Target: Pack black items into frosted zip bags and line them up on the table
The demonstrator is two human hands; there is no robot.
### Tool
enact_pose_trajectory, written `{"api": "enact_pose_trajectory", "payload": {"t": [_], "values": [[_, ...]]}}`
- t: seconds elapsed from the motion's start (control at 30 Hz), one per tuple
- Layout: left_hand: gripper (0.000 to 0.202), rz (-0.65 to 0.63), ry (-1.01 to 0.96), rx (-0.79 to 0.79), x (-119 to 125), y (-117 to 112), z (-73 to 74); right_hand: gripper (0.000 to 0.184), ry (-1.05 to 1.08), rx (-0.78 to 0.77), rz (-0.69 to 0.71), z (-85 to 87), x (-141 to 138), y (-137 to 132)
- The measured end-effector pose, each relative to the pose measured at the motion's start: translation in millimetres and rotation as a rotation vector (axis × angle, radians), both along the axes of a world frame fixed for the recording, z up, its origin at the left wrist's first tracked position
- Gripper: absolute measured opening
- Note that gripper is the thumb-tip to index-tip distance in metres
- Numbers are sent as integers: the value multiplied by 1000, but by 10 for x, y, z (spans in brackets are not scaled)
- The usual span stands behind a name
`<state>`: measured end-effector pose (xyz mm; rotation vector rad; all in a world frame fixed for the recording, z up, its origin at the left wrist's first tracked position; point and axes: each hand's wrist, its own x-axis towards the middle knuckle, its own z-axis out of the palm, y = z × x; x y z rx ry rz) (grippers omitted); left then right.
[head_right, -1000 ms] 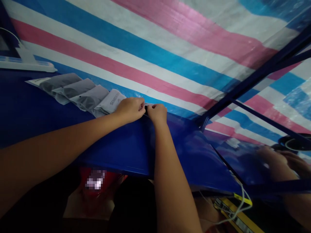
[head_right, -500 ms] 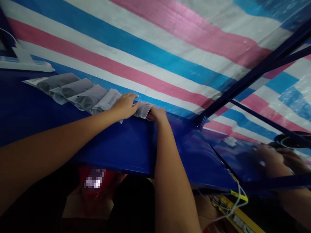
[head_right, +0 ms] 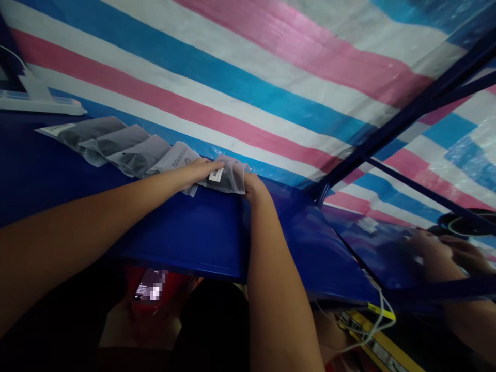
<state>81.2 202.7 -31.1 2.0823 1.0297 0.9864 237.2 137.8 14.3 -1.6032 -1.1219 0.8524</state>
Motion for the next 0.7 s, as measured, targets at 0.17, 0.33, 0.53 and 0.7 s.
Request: {"api": "enact_pose_trajectory", "payload": {"t": [0.17,0.33,0.53,0.7], "values": [[51,35,-5,-33,37,-90,26,14,172,39,194,-23,5,14],[48,-47,-214,-173,65,-101,43,18,227,69,178,-13,10,-7],[44,-5,-411,-268,55,-165,124,32,190,47,194,32,-46,12],[43,22,-524,-264,56,-262,189,51,283,22,410,20,-3,-7]]}}
